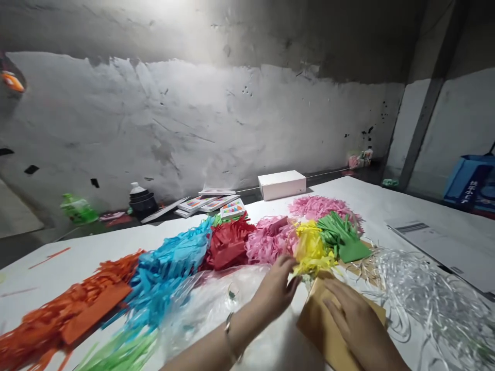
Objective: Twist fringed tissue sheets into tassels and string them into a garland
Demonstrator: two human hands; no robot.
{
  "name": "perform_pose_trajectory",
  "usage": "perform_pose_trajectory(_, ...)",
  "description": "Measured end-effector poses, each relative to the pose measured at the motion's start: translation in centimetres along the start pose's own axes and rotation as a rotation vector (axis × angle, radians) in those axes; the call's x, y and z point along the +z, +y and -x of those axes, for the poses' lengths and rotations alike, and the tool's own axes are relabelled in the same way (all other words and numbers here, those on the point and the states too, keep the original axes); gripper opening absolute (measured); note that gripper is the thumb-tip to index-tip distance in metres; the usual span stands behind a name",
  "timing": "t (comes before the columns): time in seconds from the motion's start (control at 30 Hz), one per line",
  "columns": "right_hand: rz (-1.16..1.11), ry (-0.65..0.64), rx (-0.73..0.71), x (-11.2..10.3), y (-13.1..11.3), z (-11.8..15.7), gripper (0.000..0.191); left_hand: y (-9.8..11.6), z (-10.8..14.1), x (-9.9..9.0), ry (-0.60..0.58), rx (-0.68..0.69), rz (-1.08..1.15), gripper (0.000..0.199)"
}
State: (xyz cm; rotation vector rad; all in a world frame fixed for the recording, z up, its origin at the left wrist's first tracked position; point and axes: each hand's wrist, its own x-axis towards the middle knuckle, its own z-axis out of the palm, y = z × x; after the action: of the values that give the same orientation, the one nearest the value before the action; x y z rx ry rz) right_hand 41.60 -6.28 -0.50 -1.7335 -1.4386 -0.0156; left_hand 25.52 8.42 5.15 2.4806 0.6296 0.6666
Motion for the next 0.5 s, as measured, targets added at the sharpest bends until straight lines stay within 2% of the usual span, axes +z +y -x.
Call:
perform_pose_trajectory(0.1,-0.041,-0.018,0.078,0.8,0.3,-6.7,0.025,-0.8,-7.6,2.3,0.059,-0.087,-0.016,0.047)
perform_pose_trajectory(0.17,-0.065,-0.033,0.165,1.6,1.4,-9.9,0.02,-1.3,-10.7,4.0,0.045,-0.127,0.004,0.049)
perform_pose_trajectory(0.2,-0.084,-0.043,0.214,2.1,2.2,-11.0,0.021,-1.5,-11.4,4.8,0.033,-0.128,0.022,0.05)
perform_pose_trajectory(0.3,-0.189,-0.057,0.341,3.1,4.1,-12.0,0.027,-1.2,-10.3,6.2,0.004,-0.058,0.086,0.066)
perform_pose_trajectory(0.4,-0.314,0.022,0.422,3.2,5.2,-11.3,0.03,-0.7,-7.5,6.0,-0.112,0.098,0.216,0.091)
perform_pose_trajectory(0.43,-0.344,0.078,0.445,2.8,5.6,-11.1,0.034,-0.7,-6.9,5.7,-0.144,0.147,0.253,0.091)
perform_pose_trajectory(0.5,-0.361,0.242,0.504,1.3,6.3,-10.8,0.048,-0.9,-6.6,4.8,-0.141,0.196,0.252,0.073)
